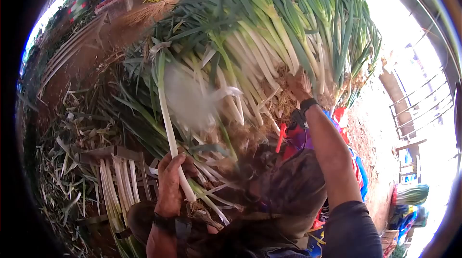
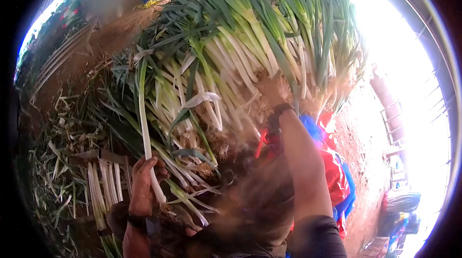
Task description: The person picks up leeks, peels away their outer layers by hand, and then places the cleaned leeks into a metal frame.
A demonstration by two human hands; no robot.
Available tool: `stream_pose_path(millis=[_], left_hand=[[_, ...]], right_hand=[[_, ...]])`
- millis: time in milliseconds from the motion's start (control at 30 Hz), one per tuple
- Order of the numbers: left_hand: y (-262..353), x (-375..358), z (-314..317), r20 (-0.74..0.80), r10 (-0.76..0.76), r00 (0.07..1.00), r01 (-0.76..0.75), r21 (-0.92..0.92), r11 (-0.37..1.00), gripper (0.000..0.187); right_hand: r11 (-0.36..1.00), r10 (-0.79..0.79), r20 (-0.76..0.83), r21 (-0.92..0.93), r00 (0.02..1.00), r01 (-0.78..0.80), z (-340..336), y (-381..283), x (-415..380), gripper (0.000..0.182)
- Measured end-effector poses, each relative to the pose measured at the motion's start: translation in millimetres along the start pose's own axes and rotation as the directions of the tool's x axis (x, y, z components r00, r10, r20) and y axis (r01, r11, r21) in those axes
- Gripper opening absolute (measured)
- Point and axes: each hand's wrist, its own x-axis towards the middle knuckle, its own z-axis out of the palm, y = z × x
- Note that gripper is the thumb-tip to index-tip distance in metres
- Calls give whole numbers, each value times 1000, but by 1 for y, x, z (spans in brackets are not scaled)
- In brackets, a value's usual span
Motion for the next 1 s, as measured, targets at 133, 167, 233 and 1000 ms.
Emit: stream_pose_path(millis=[133, 167, 233, 1000], left_hand=[[-9, 9, 6, -1, -37, 999, 37, 38, 999, 20], [-10, 10, 9, -4, -38, 999, 38, 38, 999, 20], [-11, 11, 14, 59, -44, 997, 44, -9, 999, 25], [-51, 18, -9, 182, -229, 956, 219, 72, 973, 35]], right_hand=[[999, -37, -21, 22, 999, 37, 14, 21, 2, 88], [999, -36, -12, -17, 999, 36, 9, 16, -2, 89], [991, -67, 172, 127, 983, 45, 25, 37, 13, 86], [762, -579, 810, 578, -93, 291, -24, -135, -222, 74]])
